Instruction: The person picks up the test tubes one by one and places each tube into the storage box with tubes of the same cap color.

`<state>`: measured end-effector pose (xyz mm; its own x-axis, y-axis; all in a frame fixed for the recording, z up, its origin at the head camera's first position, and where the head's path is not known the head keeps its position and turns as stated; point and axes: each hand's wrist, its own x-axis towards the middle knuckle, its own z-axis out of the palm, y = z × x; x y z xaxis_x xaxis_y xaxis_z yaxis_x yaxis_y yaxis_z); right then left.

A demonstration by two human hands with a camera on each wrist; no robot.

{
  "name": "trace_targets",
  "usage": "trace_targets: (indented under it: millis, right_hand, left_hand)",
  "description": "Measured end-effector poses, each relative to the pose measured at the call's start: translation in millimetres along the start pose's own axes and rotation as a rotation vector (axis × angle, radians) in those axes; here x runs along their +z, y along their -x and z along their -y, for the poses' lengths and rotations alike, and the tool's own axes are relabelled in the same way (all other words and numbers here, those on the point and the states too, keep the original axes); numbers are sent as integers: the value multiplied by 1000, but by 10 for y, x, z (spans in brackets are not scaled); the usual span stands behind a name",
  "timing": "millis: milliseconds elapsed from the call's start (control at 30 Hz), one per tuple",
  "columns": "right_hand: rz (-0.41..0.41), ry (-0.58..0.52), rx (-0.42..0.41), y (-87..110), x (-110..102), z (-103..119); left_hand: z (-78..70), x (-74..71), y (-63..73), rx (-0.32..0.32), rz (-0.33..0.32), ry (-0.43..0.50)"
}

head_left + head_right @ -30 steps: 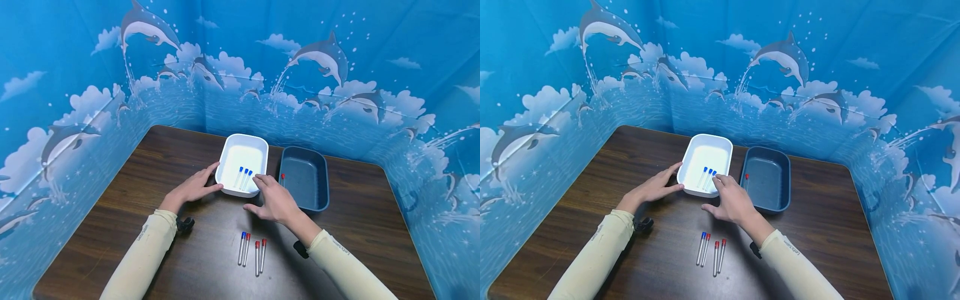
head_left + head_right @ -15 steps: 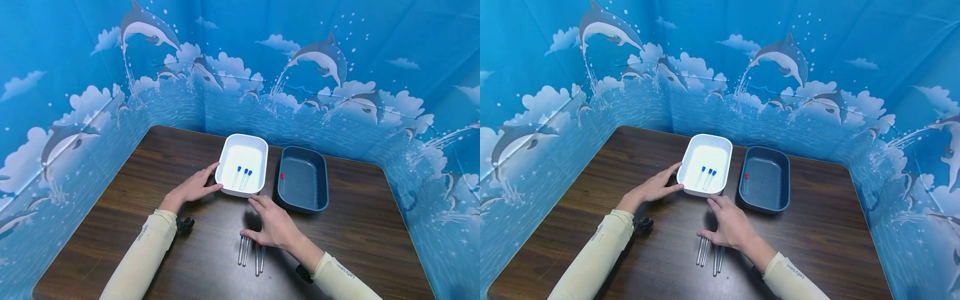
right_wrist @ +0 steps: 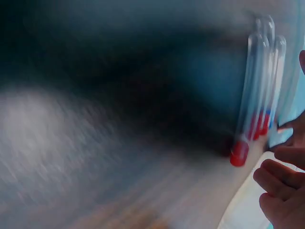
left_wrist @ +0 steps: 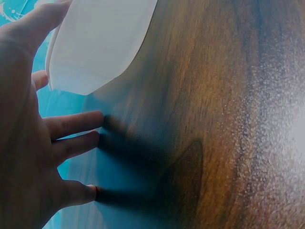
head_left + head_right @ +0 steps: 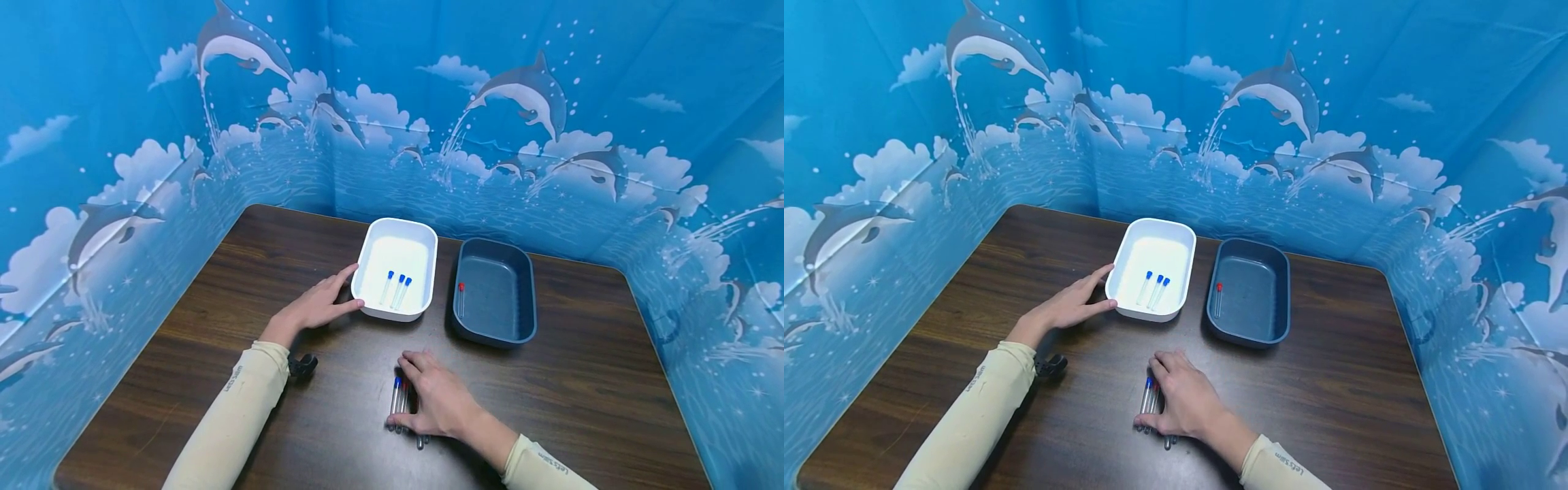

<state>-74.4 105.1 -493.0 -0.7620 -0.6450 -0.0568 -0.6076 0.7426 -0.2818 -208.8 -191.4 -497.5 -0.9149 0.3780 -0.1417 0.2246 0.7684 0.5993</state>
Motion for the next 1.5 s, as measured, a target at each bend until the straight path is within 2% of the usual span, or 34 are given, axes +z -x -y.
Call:
trace_targets:
  millis: [233, 533, 833, 1300, 1500]
  right_hand:
    - [29, 5, 12, 34, 97, 57]
    - [-17, 58, -11, 67, 182, 92]
    - [-58, 91, -47, 72, 197, 113]
    - [-46, 137, -90, 48, 207, 113]
    - [-44, 118, -89, 32, 192, 102]
  left_hand:
    - [-2, -9, 6, 13, 0, 6]
    - [24, 8, -15, 7, -6, 1]
    - [27, 9, -18, 6, -5, 2]
    - [39, 18, -20, 2, -8, 1]
    - [35, 14, -17, -1, -6, -4]
